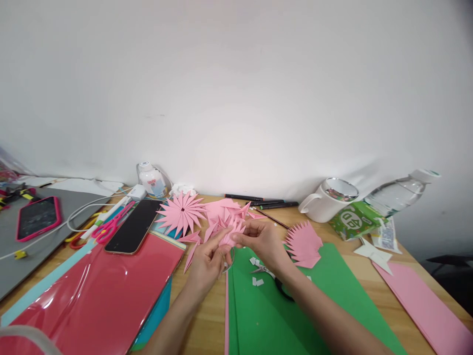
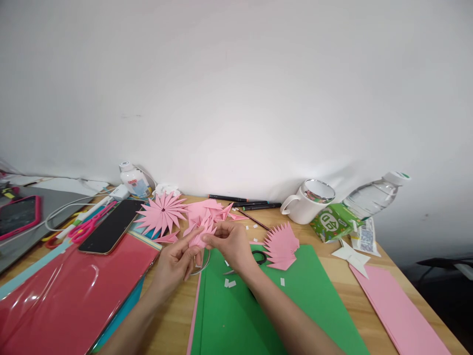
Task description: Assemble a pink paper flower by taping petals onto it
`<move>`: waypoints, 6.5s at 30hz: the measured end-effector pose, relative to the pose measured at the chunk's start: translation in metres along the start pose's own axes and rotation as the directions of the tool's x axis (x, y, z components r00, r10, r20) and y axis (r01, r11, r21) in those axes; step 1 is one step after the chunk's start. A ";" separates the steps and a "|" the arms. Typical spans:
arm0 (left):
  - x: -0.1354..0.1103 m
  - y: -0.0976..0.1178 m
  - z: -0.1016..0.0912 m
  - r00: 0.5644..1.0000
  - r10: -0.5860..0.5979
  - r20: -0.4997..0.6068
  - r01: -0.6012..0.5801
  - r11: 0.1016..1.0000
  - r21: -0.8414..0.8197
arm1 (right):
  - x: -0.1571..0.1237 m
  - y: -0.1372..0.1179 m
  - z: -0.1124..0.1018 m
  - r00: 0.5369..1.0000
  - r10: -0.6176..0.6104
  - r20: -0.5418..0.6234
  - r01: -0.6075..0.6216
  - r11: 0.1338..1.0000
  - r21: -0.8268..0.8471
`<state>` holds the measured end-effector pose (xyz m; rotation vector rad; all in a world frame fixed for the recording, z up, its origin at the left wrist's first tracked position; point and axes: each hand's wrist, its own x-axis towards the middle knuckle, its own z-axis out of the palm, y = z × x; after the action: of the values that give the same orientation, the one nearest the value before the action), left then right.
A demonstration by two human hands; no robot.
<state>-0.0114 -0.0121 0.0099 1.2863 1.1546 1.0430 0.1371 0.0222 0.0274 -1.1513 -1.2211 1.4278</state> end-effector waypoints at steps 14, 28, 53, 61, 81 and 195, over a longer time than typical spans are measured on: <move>0.002 -0.001 0.002 0.999 0.004 -0.044 -0.003 1.000 0.020 | 0.002 0.008 0.003 0.989 -0.018 0.149 -0.002 0.991 0.132; 0.003 -0.001 0.001 1.000 0.010 0.009 -0.011 0.999 0.039 | 0.002 -0.001 -0.010 0.960 -0.018 0.280 -0.002 0.998 0.070; 0.001 -0.011 -0.004 0.985 0.148 0.089 -0.165 0.956 0.241 | 0.008 0.000 -0.014 0.985 -0.170 -0.026 0.169 0.985 -0.036; 0.001 -0.011 -0.004 0.982 0.165 0.093 -0.184 0.945 0.270 | 0.006 -0.002 -0.012 0.987 -0.157 -0.045 0.155 0.987 -0.046; 0.002 -0.014 -0.007 0.900 0.436 0.006 -0.399 0.817 0.416 | 0.002 -0.004 -0.009 0.977 -0.210 -0.033 0.210 0.978 -0.022; 0.002 -0.027 -0.018 0.678 0.712 0.183 -0.479 0.240 0.844 | -0.011 -0.042 -0.005 0.861 -0.499 0.101 0.496 0.777 -0.388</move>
<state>-0.0300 -0.0085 -0.0166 2.6674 1.4683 1.2353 0.1464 0.0169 0.0699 -0.9825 -1.7172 0.7847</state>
